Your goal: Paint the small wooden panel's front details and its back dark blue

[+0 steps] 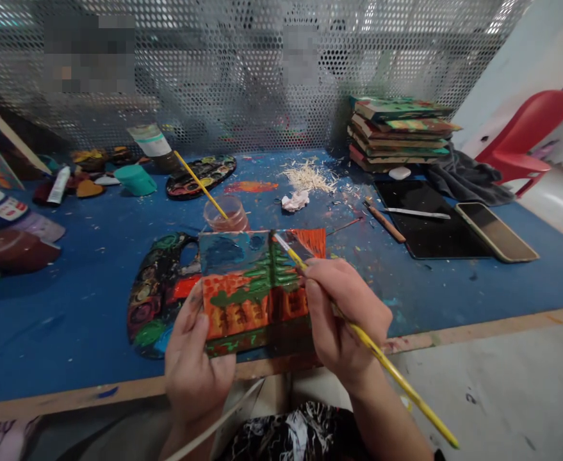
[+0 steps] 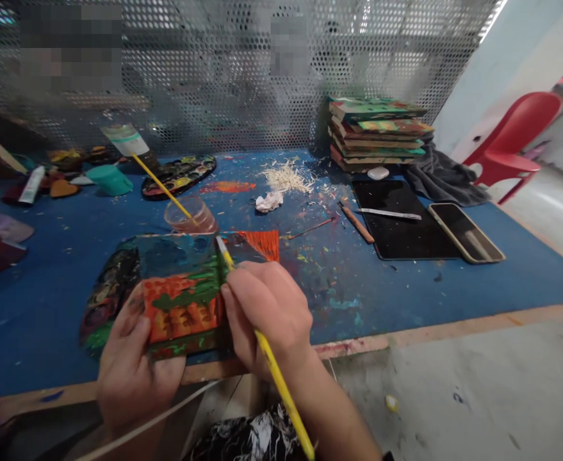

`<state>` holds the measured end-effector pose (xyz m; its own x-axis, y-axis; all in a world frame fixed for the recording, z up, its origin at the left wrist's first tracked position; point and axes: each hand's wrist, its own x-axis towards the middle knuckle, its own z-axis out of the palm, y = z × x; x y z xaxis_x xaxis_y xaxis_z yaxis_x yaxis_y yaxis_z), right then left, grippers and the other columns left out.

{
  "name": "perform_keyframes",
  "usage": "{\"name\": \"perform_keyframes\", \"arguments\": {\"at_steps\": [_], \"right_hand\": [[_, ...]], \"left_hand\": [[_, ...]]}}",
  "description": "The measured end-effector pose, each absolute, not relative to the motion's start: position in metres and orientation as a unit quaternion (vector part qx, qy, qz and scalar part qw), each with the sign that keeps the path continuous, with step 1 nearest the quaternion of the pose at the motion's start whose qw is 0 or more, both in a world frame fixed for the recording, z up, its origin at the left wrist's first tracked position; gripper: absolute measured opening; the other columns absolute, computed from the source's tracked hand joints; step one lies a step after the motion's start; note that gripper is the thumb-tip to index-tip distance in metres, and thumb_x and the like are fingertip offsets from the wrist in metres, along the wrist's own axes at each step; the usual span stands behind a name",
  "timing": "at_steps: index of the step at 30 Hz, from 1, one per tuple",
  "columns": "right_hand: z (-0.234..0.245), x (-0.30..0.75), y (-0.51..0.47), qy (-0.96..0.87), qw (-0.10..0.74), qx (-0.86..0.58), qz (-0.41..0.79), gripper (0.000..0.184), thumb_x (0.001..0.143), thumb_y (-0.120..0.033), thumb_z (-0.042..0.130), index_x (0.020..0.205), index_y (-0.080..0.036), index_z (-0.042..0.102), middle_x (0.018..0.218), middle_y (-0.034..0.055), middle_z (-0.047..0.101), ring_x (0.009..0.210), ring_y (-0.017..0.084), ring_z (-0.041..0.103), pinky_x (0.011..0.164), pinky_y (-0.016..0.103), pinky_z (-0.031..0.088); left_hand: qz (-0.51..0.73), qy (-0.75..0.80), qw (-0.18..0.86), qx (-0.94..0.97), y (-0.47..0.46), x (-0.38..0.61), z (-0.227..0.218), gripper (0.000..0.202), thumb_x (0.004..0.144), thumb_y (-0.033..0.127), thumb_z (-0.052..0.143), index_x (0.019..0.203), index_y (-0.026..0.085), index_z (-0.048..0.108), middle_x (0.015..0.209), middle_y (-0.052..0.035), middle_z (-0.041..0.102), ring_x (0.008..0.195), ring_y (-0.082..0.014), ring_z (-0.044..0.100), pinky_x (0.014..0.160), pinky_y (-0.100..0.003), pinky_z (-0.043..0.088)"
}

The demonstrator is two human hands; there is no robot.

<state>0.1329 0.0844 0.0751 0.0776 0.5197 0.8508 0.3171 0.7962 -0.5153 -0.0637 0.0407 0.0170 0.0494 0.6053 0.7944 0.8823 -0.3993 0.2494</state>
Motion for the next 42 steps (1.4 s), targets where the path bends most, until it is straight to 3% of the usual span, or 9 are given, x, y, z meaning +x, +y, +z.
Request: {"name": "perform_keyframes", "arguments": {"at_steps": [8,12,16,21,26,31,37,42], "right_hand": [[0.071,0.133,0.084,-0.619,0.7,-0.355,0.029,0.02,0.086,-0.004,0.055,0.098,-0.018,0.062,0.081,0.0021,0.064,0.074,0.013,0.06,0.07,0.029,0.054],[0.07,0.134,0.084,-0.667,0.668,-0.322,0.075,0.02,0.084,-0.004,0.056,0.098,-0.017,0.062,0.085,0.0038,0.066,0.078,0.014,0.063,0.072,0.03,0.056],[0.064,0.139,0.081,-0.616,0.699,-0.362,0.042,0.023,0.083,-0.001,0.054,0.097,-0.017,0.063,0.08,0.0016,0.065,0.073,0.012,0.06,0.067,0.027,0.053],[0.055,0.148,0.075,-0.655,0.675,-0.334,0.059,0.022,0.082,-0.002,0.056,0.098,-0.016,0.063,0.081,0.0039,0.066,0.075,0.015,0.064,0.066,0.03,0.055],[0.052,0.149,0.07,-0.619,0.704,-0.348,0.023,0.024,0.081,0.001,0.054,0.097,-0.014,0.063,0.079,0.0033,0.064,0.072,0.014,0.062,0.064,0.029,0.054],[0.055,0.146,0.065,-0.669,0.672,-0.314,0.046,0.022,0.081,-0.002,0.055,0.099,-0.013,0.062,0.08,0.0056,0.065,0.075,0.016,0.063,0.064,0.032,0.055],[0.048,0.153,0.066,-0.618,0.688,-0.379,0.033,0.024,0.081,-0.001,0.053,0.095,-0.018,0.063,0.077,0.0026,0.064,0.068,0.014,0.06,0.059,0.028,0.052],[0.051,0.151,0.064,-0.645,0.689,-0.33,0.01,0.023,0.081,-0.001,0.053,0.098,-0.013,0.062,0.077,0.0053,0.064,0.071,0.016,0.063,0.06,0.031,0.054]], "left_hand": [[-0.448,-0.505,0.151,-0.722,0.044,-0.061,0.019,0.07,0.076,0.001,0.056,0.142,0.023,0.046,0.149,-0.0046,0.048,0.135,-0.027,0.048,0.117,-0.046,0.039],[-0.458,-0.514,0.142,-0.712,0.044,-0.058,0.02,0.065,0.078,0.0,0.055,0.139,0.022,0.05,0.144,-0.0057,0.053,0.133,-0.0279,0.05,0.116,-0.048,0.041],[-0.466,-0.506,0.152,-0.71,0.044,-0.058,0.02,0.067,0.078,0.002,0.056,0.141,0.024,0.048,0.145,-0.005,0.052,0.128,-0.0285,0.054,0.111,-0.045,0.047],[-0.465,-0.503,0.146,-0.714,0.045,-0.06,0.02,0.072,0.075,-0.001,0.058,0.142,0.025,0.047,0.147,-0.0039,0.05,0.13,-0.0295,0.052,0.114,-0.046,0.043],[-0.463,-0.498,0.161,-0.715,0.045,-0.061,0.017,0.074,0.074,0.001,0.059,0.143,0.024,0.045,0.147,-0.0028,0.05,0.132,-0.0289,0.05,0.114,-0.043,0.043],[-0.458,-0.512,0.154,-0.71,0.045,-0.058,0.017,0.068,0.077,0.0,0.055,0.141,0.023,0.049,0.144,-0.0034,0.053,0.134,-0.0274,0.048,0.118,-0.045,0.037],[-0.457,-0.516,0.145,-0.71,0.045,-0.06,0.016,0.067,0.077,0.002,0.056,0.141,0.023,0.048,0.143,-0.0056,0.054,0.134,-0.029,0.048,0.118,-0.049,0.038],[-0.464,-0.523,0.134,-0.702,0.045,-0.061,0.016,0.061,0.076,0.003,0.057,0.134,0.021,0.055,0.14,-0.0061,0.056,0.133,-0.0306,0.05,0.117,-0.051,0.038]]}}
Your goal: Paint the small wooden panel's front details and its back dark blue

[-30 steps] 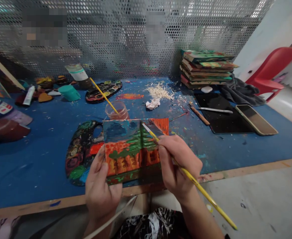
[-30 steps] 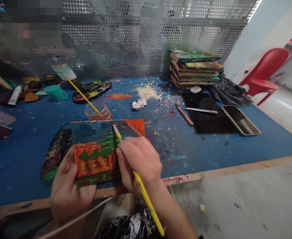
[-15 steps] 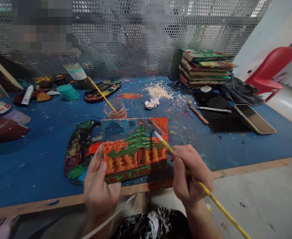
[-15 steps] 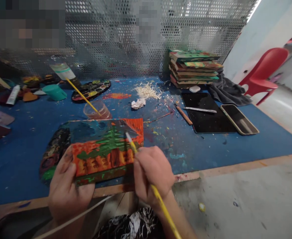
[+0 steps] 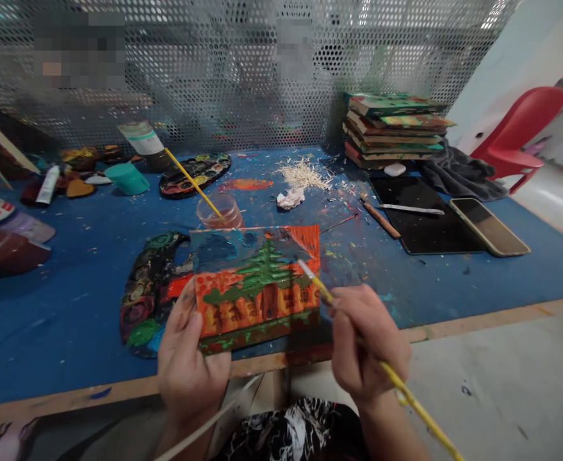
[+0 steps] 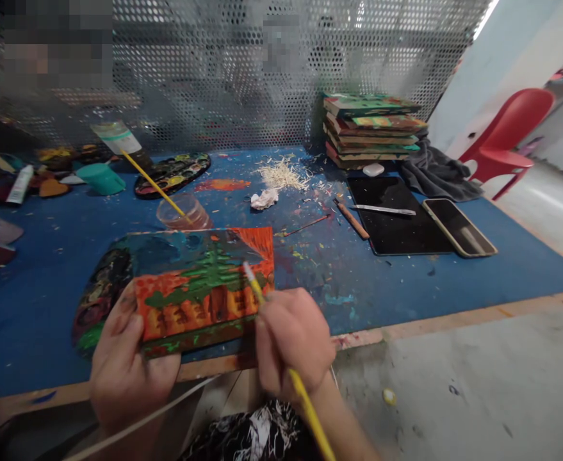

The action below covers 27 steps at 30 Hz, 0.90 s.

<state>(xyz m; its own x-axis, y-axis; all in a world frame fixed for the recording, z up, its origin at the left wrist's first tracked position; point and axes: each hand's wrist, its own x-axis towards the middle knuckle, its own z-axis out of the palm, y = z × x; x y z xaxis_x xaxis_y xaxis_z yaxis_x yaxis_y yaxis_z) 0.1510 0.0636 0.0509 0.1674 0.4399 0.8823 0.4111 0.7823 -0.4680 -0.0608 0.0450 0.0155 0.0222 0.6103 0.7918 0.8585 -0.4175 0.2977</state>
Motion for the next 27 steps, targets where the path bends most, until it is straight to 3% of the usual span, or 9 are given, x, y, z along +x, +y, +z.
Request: {"name": "perform_keyframes", "arguments": {"at_steps": [5,10,20,27], "right_hand": [[0.053,0.142,0.063,-0.681,0.662,-0.31,0.04,0.022,0.082,-0.001,0.054,0.1,-0.011,0.061,0.081,0.0087,0.066,0.075,0.018,0.064,0.062,0.033,0.056],[0.048,0.15,0.062,-0.67,0.663,-0.332,0.033,0.022,0.081,-0.001,0.054,0.098,-0.013,0.062,0.08,0.0062,0.065,0.076,0.017,0.063,0.065,0.032,0.055],[0.037,0.169,0.067,-0.593,0.714,-0.373,-0.017,0.025,0.08,0.002,0.053,0.095,-0.015,0.065,0.078,0.004,0.064,0.069,0.014,0.062,0.062,0.03,0.052],[0.041,0.166,0.065,-0.634,0.668,-0.387,0.029,0.022,0.082,-0.002,0.054,0.095,-0.017,0.063,0.081,0.0032,0.066,0.073,0.014,0.062,0.065,0.03,0.054]], "left_hand": [[-0.469,-0.548,0.12,-0.682,0.041,-0.059,0.016,0.056,0.075,0.005,0.06,0.128,0.022,0.06,0.138,-0.0061,0.057,0.132,-0.0338,0.05,0.116,-0.055,0.038],[-0.476,-0.545,0.109,-0.682,0.042,-0.057,0.021,0.047,0.079,0.006,0.058,0.123,0.022,0.063,0.131,-0.0059,0.063,0.129,-0.0318,0.053,0.116,-0.054,0.039],[-0.452,-0.525,0.143,-0.707,0.045,-0.059,0.02,0.061,0.082,0.008,0.054,0.14,0.027,0.048,0.147,-0.0037,0.049,0.132,-0.0295,0.05,0.111,-0.05,0.047],[-0.473,-0.541,0.103,-0.688,0.044,-0.057,0.019,0.055,0.085,0.009,0.053,0.137,0.025,0.052,0.145,-0.0046,0.052,0.132,-0.0283,0.05,0.115,-0.046,0.042]]}}
